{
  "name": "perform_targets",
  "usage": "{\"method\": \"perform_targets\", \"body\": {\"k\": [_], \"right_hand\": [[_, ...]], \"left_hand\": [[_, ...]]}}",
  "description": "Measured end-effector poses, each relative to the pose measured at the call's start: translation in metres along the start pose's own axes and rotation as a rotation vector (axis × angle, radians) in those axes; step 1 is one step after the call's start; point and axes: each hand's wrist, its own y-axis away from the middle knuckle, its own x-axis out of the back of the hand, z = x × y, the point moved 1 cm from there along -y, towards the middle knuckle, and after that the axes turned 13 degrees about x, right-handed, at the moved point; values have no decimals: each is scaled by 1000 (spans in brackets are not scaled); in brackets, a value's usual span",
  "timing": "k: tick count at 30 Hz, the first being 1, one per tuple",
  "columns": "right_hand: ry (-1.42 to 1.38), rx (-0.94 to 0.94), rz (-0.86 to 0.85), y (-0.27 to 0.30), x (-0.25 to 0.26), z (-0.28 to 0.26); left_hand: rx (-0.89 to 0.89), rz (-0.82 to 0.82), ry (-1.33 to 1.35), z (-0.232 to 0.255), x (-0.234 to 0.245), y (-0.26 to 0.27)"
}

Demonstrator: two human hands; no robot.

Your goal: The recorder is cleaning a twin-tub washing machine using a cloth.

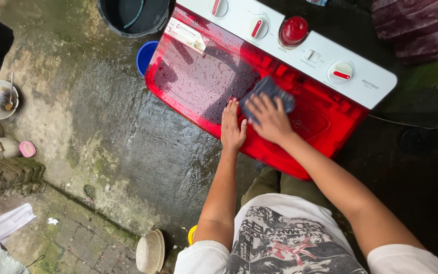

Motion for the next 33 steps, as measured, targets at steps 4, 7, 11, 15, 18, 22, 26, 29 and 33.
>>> {"method": "perform_targets", "body": {"k": [4,7,11,15,18,22,26,29,33], "right_hand": [[-170,85,-257,22,2,-6],[-17,92,-296,15,15,26],[26,-55,6,-14,21,79],[38,-152,65,-34,7,70],[-21,20,16,-24,-1,26],[-44,158,-119,11,10,4],[-97,355,-179,22,13,28],[-60,234,-74,4,15,48],[-26,-179,125,-18,7,32]], "left_hand": [[-4,4,19,5,4,0],[4,-4,3,3,2,0],[29,-4,-22,5,2,-1],[40,3,-7,9,4,-1],[51,4,-15,9,4,-1],[34,32,26,4,0,-1],[60,36,32,7,3,3],[26,33,43,7,4,0],[-9,25,72,1,4,1]]}}
